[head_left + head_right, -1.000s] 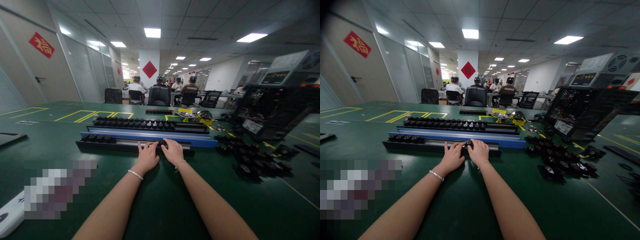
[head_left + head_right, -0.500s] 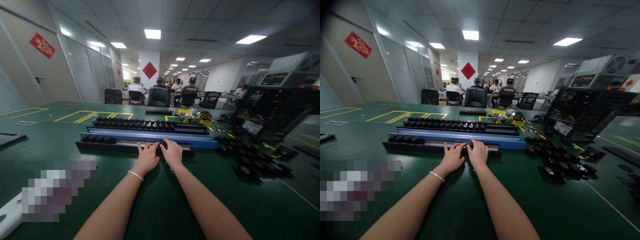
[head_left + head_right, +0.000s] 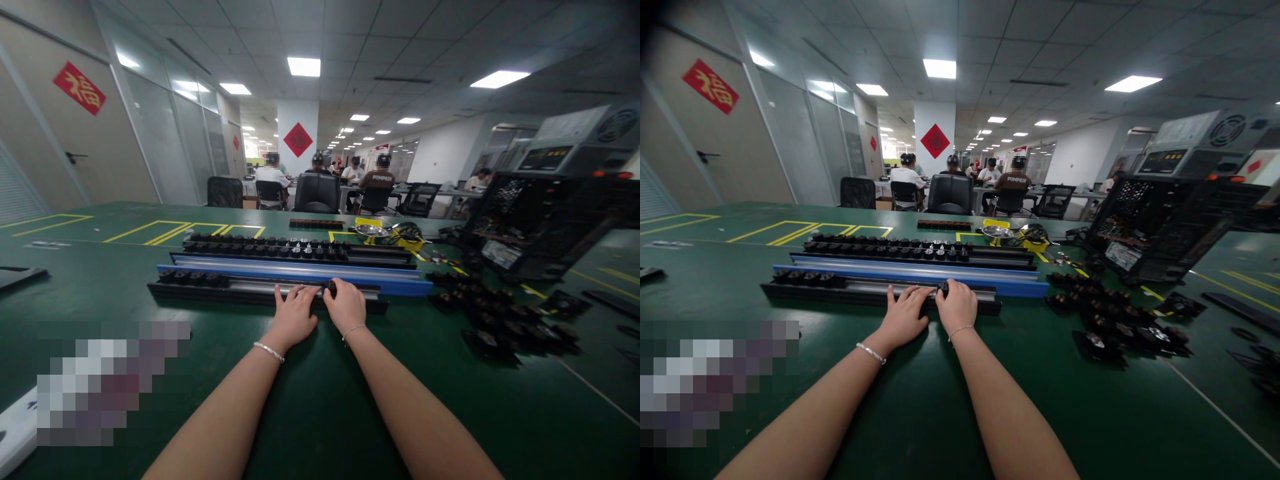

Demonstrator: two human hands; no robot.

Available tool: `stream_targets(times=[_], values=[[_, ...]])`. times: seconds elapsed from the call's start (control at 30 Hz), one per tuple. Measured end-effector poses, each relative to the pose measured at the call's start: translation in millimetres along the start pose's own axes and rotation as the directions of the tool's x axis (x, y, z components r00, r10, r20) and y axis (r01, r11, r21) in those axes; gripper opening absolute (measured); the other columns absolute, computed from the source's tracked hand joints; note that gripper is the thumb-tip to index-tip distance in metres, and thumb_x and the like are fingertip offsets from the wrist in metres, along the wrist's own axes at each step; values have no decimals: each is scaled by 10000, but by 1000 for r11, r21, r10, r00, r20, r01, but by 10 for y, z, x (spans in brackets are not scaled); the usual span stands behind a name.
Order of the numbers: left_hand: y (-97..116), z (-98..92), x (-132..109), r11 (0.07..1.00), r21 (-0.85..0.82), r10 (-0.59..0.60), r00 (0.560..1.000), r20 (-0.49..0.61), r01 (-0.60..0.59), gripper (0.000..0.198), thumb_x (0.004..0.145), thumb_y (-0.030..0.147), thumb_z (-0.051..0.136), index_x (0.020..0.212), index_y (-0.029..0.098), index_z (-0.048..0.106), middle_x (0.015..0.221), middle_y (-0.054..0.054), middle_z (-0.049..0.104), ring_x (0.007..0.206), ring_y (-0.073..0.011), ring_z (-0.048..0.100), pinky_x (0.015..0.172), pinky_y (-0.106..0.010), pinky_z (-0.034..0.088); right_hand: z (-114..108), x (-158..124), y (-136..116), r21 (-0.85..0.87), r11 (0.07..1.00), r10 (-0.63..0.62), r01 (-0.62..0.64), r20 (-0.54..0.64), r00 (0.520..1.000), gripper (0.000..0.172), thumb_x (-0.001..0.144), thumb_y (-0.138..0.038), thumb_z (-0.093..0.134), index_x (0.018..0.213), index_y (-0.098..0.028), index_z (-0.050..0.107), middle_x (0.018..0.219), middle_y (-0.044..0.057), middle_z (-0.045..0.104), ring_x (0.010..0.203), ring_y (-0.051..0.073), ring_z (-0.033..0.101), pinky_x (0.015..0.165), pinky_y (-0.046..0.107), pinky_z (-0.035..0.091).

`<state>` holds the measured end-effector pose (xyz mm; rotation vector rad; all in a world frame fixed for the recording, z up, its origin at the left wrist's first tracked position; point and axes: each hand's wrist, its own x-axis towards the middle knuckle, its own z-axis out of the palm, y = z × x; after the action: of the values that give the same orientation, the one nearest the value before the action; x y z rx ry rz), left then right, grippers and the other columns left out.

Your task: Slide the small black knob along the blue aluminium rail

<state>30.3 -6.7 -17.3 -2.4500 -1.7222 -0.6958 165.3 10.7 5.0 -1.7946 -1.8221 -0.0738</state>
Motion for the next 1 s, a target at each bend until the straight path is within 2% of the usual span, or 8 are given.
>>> stream_targets(times=[0.3, 0.53, 1.0], values=[[-9, -5, 2, 999, 41, -7, 1000, 15, 6, 540, 734, 242, 452, 1269, 306, 418, 1314, -9, 503, 1261, -243, 345, 1038, -643, -50, 13, -6, 27, 15, 1000, -18, 19, -46, 999, 282, 821, -330, 452, 1035, -196, 578, 1012, 54, 649, 975, 191, 540, 850, 308, 326], [-28, -2, 5, 1000, 25, -18, 1000, -8, 18, 525, 737, 220, 443, 1251, 331, 440, 1300, 2, 515, 1260, -241, 350, 1032, -650, -49, -13, -1, 20, 6, 1000, -10, 10, -27, 1000, 272, 825, -332, 444, 1017, -192, 579, 993, 68, 650, 955, 193, 546, 848, 314, 319], [1, -52, 5, 998, 50, -40, 999, 26, 39, 514, 747, 229, 452, 1252, 323, 440, 1307, -6, 509, 1268, -241, 340, 1041, -641, -34, -54, 2, 53, -6, 1000, 13, -13, -23, 1000, 262, 820, -305, 440, 1002, -179, 581, 982, 70, 651, 959, 192, 545, 846, 302, 318]])
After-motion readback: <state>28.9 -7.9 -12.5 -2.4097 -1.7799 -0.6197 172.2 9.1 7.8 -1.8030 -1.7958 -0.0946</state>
